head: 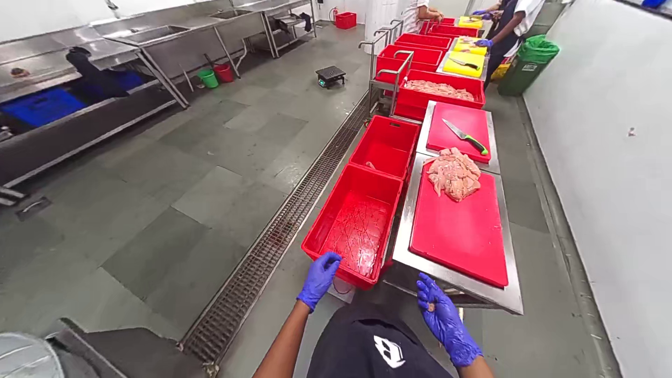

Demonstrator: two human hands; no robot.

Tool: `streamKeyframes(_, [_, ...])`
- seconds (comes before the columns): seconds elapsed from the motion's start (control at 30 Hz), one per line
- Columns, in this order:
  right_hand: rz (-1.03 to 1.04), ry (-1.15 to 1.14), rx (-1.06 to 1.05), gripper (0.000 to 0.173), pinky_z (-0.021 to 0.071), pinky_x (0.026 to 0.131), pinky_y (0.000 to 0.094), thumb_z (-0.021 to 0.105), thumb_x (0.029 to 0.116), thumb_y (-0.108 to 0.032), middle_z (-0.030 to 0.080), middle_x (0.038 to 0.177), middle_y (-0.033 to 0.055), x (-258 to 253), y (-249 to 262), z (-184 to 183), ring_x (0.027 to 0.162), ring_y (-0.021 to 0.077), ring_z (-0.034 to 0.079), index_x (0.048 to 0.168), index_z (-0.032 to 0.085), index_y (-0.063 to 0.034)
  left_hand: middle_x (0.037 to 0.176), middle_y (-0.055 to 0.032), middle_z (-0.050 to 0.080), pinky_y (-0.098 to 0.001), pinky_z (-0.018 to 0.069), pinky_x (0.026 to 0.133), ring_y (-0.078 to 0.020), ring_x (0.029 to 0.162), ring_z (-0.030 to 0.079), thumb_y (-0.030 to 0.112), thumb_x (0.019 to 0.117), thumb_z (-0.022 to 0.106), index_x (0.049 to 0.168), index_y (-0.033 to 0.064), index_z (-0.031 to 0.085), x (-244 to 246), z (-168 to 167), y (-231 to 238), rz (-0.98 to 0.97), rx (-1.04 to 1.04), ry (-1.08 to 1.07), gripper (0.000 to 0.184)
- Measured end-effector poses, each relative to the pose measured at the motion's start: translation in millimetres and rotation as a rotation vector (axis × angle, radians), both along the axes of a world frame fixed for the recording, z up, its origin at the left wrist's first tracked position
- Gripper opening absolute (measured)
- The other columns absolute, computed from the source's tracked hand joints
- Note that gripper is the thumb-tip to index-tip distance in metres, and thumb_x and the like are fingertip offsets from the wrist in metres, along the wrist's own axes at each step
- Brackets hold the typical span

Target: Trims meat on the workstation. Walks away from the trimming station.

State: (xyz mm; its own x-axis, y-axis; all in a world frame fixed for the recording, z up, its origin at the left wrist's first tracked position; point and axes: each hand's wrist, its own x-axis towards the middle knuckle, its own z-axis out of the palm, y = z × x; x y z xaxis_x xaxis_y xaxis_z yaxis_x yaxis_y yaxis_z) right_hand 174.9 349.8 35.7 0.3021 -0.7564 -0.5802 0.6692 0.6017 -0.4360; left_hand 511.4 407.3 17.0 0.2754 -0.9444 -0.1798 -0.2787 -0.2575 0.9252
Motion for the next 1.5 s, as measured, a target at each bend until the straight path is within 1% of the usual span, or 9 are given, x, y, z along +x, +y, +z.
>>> streamKeyframes(0.2, [0.227,0.079,0.032,0.019,0.0458,0.044,0.0174,0.043,0.1035,-0.006,0.063,0.069,0.0018,85.8,-24.8,-26.4,0.050,0.0056,0.056,0.101,0.062,-0.0059,0.114,-0.0118,0.071,-0.0323,0.0606,0.084,-0.0141,0.089,0.071,0.012,0.0973,0.060,0.119,-0.0022,0.067,39.2,17.1,-26.5,0.188,-0.222,0.055,0.026])
streamKeyframes(0.33, [0.450,0.215,-0.058,0.023,0.0406,0.043,0.0176,0.044,0.1061,-0.016,0.056,0.063,-0.0025,166.7,-36.0,-10.3,0.048,0.0041,0.049,0.099,0.064,-0.0083,0.121,-0.0138,0.069,-0.0331,0.0615,0.084,-0.0158,0.092,0.072,0.015,0.0963,0.061,0.123,-0.0025,0.064,91.0,2.9,22.1,0.279,-0.202,0.089,0.032])
streamKeyframes(0.57, [0.614,0.364,-0.119,0.027,0.0317,0.039,0.0174,0.040,0.1081,-0.024,0.042,0.053,-0.0092,386.0,-69.0,-30.2,0.041,0.0015,0.036,0.101,0.065,-0.0133,0.109,-0.0110,0.067,-0.0261,0.0585,0.077,-0.0080,0.081,0.066,0.007,0.1004,0.056,0.121,-0.0054,0.062,286.4,-42.7,128.1,0.756,-0.072,0.089,0.025])
streamKeyframes(0.83, [0.753,0.473,-0.165,0.032,0.0333,0.040,0.0192,0.038,0.1092,-0.025,0.042,0.053,-0.0088,626.9,-67.1,-36.7,0.041,0.0028,0.036,0.104,0.067,-0.0115,0.106,-0.0131,0.068,-0.0290,0.0574,0.074,-0.0120,0.078,0.065,0.011,0.1037,0.056,0.120,-0.0046,0.064,517.0,-15.9,200.3,1.013,0.057,0.064,0.024])
streamKeyframes(1.1, [0.630,0.476,-0.191,0.033,0.0320,0.041,0.0185,0.035,0.1100,-0.023,0.042,0.054,-0.0089,771.4,-149.2,-50.3,0.042,0.0025,0.035,0.105,0.065,-0.0110,0.109,-0.0113,0.067,-0.0269,0.0576,0.072,-0.0100,0.078,0.065,0.012,0.1034,0.056,0.121,-0.0028,0.063,712.2,18.7,56.9,0.878,-0.054,-0.003,0.024])
streamKeyframes(1.23, [0.544,0.345,-0.155,0.027,0.0455,0.050,0.0223,0.036,0.0991,0.000,0.054,0.066,-0.0062,856.1,-228.2,-73.6,0.053,0.0059,0.051,0.107,0.059,-0.0108,0.111,-0.0112,0.068,-0.0287,0.0579,0.073,-0.0110,0.079,0.066,0.014,0.1035,0.057,0.122,-0.0010,0.065,813.0,11.4,-37.8,0.723,0.029,-0.069,0.025])
streamKeyframes(1.3, [0.551,0.316,-0.189,0.034,0.0492,0.056,0.0223,0.035,0.0908,0.012,0.056,0.074,-0.0052,899.8,-282.0,-76.6,0.061,0.0058,0.055,0.106,0.056,-0.0106,0.112,-0.0156,0.070,-0.0385,0.0593,0.078,-0.0197,0.084,0.069,0.017,0.1053,0.057,0.124,-0.0011,0.065,861.4,-22.0,-74.0,0.687,0.191,-0.110,0.027])
streamKeyframes(1.4, [0.513,0.267,-0.237,0.031,0.0513,0.058,0.0218,0.036,0.0907,0.013,0.063,0.079,-0.0016,971.1,-376.8,-72.9,0.065,0.0067,0.059,0.101,0.056,-0.0080,0.115,-0.0261,0.069,-0.0562,0.0565,0.092,-0.0378,0.100,0.071,0.025,0.1078,0.054,0.128,-0.0045,0.064,918.7,-126.4,-85.5,0.622,0.541,-0.051,0.037])
streamKeyframes(1.5, [0.453,0.211,-0.298,0.027,0.0516,0.057,0.0213,0.036,0.0926,0.006,0.066,0.082,0.0003,1041.7,-470.8,-38.1,0.068,0.0081,0.062,0.096,0.058,-0.0085,0.131,-0.0316,0.063,-0.0563,0.0478,0.107,-0.0436,0.122,0.062,0.023,0.1114,0.046,0.137,-0.0078,0.057,916.4,-177.5,-55.5,0.567,0.968,0.184,0.042])
